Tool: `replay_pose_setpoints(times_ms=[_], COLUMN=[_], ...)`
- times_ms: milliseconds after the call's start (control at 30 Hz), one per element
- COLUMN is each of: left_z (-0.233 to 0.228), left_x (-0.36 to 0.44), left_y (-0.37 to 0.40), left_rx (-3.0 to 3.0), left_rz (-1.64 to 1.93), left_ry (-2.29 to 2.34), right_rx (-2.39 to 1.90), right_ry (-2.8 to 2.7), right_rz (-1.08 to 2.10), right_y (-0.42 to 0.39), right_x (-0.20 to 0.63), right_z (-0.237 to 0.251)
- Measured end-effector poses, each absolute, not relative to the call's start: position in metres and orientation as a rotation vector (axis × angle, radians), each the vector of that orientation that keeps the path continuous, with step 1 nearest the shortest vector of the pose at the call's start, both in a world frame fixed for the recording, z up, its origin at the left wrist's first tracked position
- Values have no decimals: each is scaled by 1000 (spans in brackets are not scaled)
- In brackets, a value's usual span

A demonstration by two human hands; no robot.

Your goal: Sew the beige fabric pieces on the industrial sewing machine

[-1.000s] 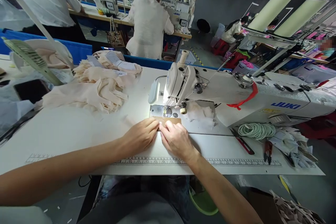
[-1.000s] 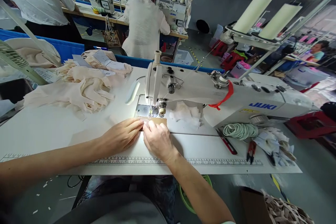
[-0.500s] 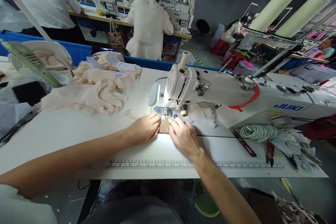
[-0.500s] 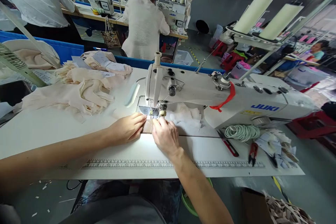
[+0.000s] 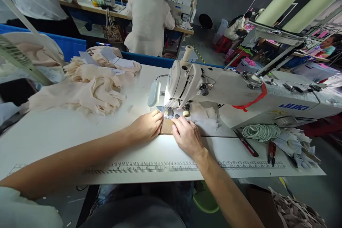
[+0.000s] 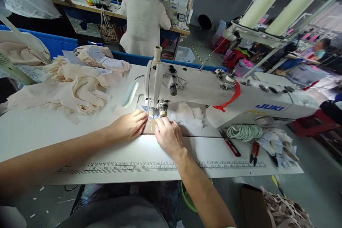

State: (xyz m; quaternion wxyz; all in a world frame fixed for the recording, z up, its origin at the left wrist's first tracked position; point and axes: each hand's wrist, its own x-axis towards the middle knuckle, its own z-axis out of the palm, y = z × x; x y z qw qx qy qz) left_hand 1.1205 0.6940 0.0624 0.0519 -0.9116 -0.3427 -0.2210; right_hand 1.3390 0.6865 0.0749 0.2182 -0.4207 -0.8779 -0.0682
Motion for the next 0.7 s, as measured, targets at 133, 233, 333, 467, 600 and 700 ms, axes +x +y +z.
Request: replay_pose_setpoints(times_ms=[133,233,333,467,600,700], left_z=[62,63,65,66,64,64], left_x=[1121,1120,1120,1120,1120,1119], left_y=[694,696,697,700,701,702], left_rx=[-2730,-2716,-2714,-2715,-2731,-2741], left_rz=[-569,-558,-546,-482,-513,-563], left_ry=[-1008,-974,-948,-932,-944,-949], right_rx=[-1198,-1275,-1357,-1387,-1388,-1375], right_ry=[-2397,-2278,-2146,-2067,-2044,-2037], right_rz=[-33,258,466,557,540,488], right_y=[686,693,708,728,725,715], right_x=[1340,1345,1349,1348,1344,1342], right_z=[74,79,85,91,93,94])
